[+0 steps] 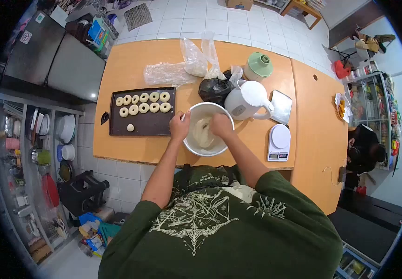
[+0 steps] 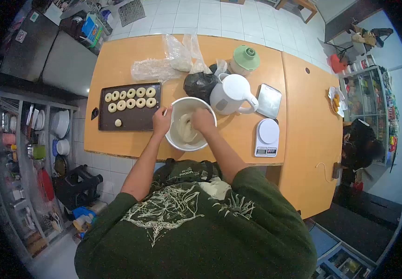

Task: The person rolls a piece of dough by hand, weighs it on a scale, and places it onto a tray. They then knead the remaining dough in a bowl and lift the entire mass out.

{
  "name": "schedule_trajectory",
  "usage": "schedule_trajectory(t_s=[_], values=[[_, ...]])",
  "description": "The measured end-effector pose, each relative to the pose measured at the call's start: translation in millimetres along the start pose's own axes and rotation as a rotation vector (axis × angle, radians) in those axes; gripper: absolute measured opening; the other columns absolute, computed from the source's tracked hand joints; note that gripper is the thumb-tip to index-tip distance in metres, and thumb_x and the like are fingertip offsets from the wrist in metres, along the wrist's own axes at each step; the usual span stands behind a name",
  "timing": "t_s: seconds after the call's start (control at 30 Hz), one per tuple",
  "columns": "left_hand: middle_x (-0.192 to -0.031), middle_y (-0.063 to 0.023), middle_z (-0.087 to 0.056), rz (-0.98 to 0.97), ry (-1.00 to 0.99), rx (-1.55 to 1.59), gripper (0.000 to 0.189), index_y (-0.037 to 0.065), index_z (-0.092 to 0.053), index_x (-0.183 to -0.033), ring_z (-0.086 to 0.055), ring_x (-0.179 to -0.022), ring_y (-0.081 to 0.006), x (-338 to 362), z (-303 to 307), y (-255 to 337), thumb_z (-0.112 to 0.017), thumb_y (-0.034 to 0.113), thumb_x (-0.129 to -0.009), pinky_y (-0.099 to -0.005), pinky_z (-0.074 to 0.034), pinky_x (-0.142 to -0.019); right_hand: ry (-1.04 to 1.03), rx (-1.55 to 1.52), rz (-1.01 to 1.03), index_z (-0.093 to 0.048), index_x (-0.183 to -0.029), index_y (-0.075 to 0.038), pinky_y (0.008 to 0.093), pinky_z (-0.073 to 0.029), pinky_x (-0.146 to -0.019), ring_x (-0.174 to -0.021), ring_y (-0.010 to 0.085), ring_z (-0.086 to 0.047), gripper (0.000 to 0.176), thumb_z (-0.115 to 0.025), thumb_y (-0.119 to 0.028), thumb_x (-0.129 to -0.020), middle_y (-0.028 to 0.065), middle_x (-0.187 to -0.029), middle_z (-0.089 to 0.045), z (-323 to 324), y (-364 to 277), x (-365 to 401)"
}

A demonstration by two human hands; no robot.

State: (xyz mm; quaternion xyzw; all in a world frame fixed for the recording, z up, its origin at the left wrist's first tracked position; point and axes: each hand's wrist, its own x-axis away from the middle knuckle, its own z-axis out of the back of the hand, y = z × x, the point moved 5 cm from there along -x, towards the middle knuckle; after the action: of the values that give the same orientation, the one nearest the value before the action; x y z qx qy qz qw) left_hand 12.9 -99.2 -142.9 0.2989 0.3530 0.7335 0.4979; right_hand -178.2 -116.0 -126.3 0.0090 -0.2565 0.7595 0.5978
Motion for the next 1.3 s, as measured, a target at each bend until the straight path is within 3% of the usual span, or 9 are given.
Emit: schedule_trajectory(t_s=[0.03,0.13,0.27,0.33,0.47,0.67,0.8,1.0,1.3], values=[[-0.071,-0.025,-0.06,-0.012,0.004,-0.009,0.046,-0.001,-0.059,-0.077,-0.059,-0.071,-0.0452,0.0,-0.9,1.7,-0.063,0.043,-0.09,-0.0494,-0.045,-0.064,0.002,0.001,0.002,-0.066,-0.099,0.007,0.0466,-0.055,-0.08,-0.085,0.0365,-0.069,0.04,-0.054,-0.031,-0.093,0.0247,-0.09,-0.069,-10.3,-4.4,-5.9],[-0.071,-0.0251,-0.06,-0.037,0.014,-0.016,0.046,-0.001,-0.059,-0.077,-0.059,-0.071,-0.0458,-1.7,-1.8,0.0,-0.063,0.043,-0.09,-0.0499,-0.044,-0.064,-0.02,-0.293,-0.305,-0.06,-0.118,0.006,0.052,-0.043,-0.099,-0.116,0.0456,-0.055,0.054,-0.051,-0.038,-0.09,0.0332,-0.123,-0.057,-57.8,6.3,-29.6],[-0.071,-0.0248,-0.061,-0.031,0.035,0.001,0.046,-0.001,-0.06,-0.077,-0.059,-0.07,-0.0458,-1.7,-2.5,-0.8,-0.063,0.043,-0.09,-0.05,-0.044,-0.063,0.226,-0.216,-0.118,-0.06,-0.117,0.004,0.0506,-0.045,-0.098,-0.119,0.0438,-0.052,0.051,-0.057,-0.037,-0.087,0.0324,-0.121,-0.057,-55.1,-1.5,-18.7],[-0.072,-0.0245,-0.061,-0.062,0.035,-0.012,0.048,-0.001,-0.06,-0.076,-0.059,-0.07,-0.0457,0.8,-0.9,4.9,-0.063,0.045,-0.089,-0.0499,-0.045,-0.063,0.165,-0.168,0.024,-0.062,-0.109,0.001,0.0504,-0.046,-0.093,-0.112,0.0414,-0.054,0.042,-0.062,-0.033,-0.084,0.0286,-0.106,-0.06,-31.3,-30.2,4.9],[-0.072,-0.0243,-0.061,-0.041,0.001,-0.02,0.049,-0.001,-0.061,-0.076,-0.06,-0.071,-0.0452,2.2,-1.9,3.8,-0.063,0.046,-0.089,-0.0497,-0.045,-0.063,0.076,-0.074,0.243,-0.061,-0.108,-0.004,0.0497,-0.049,-0.089,-0.108,0.0374,-0.057,0.033,-0.062,-0.029,-0.086,0.0246,-0.105,-0.059,-20.3,-27.0,33.8],[-0.072,-0.0241,-0.062,-0.002,0.022,-0.048,0.049,0.0,-0.061,-0.078,-0.061,-0.073,-0.0451,1.3,-5.6,-2.3,-0.063,0.048,-0.088,-0.0504,-0.045,-0.064,-0.094,0.078,0.456,-0.067,-0.073,-0.001,0.0444,-0.054,-0.07,-0.074,0.0371,-0.066,0.009,-0.063,-0.01,-0.074,0.0228,-0.079,-0.065,-25.6,-31.5,70.6],[-0.073,-0.0243,-0.062,0.029,0.011,-0.046,0.049,0.0,-0.061,-0.078,-0.061,-0.073,-0.0454,2.4,-4.2,-3.2,-0.063,0.048,-0.088,-0.0509,-0.045,-0.065,-0.202,0.189,0.342,-0.068,-0.072,-0.002,0.0446,-0.055,-0.069,-0.071,0.0365,-0.068,0.007,-0.065,-0.008,-0.072,0.0219,-0.076,-0.067,-46.0,-45.6,64.2],[-0.074,-0.0246,-0.063,0.03,0.021,0.009,0.047,-0.001,-0.06,-0.078,-0.061,-0.074,-0.0457,4.0,-2.4,2.6,-0.063,0.045,-0.089,-0.0509,-0.046,-0.065,-0.122,0.107,0.236,-0.071,-0.076,-0.002,0.0459,-0.056,-0.068,-0.07,0.0369,-0.068,0.015,-0.063,-0.015,-0.077,0.0225,-0.076,-0.068,-83.0,-67.0,19.7],[-0.074,-0.0251,-0.062,-0.017,-0.038,0.005,0.046,-0.001,-0.059,-0.078,-0.061,-0.074,-0.0463,0.3,-3.0,3.4,-0.061,0.044,-0.091,-0.0511,-0.046,-0.065,0.277,-0.208,0.113,-0.069,-0.085,-0.004,0.0491,-0.052,-0.061,-0.065,0.0383,-0.065,0.021,-0.062,-0.023,-0.081,0.0203,-0.066,-0.065,-100.7,-47.0,-30.7]])
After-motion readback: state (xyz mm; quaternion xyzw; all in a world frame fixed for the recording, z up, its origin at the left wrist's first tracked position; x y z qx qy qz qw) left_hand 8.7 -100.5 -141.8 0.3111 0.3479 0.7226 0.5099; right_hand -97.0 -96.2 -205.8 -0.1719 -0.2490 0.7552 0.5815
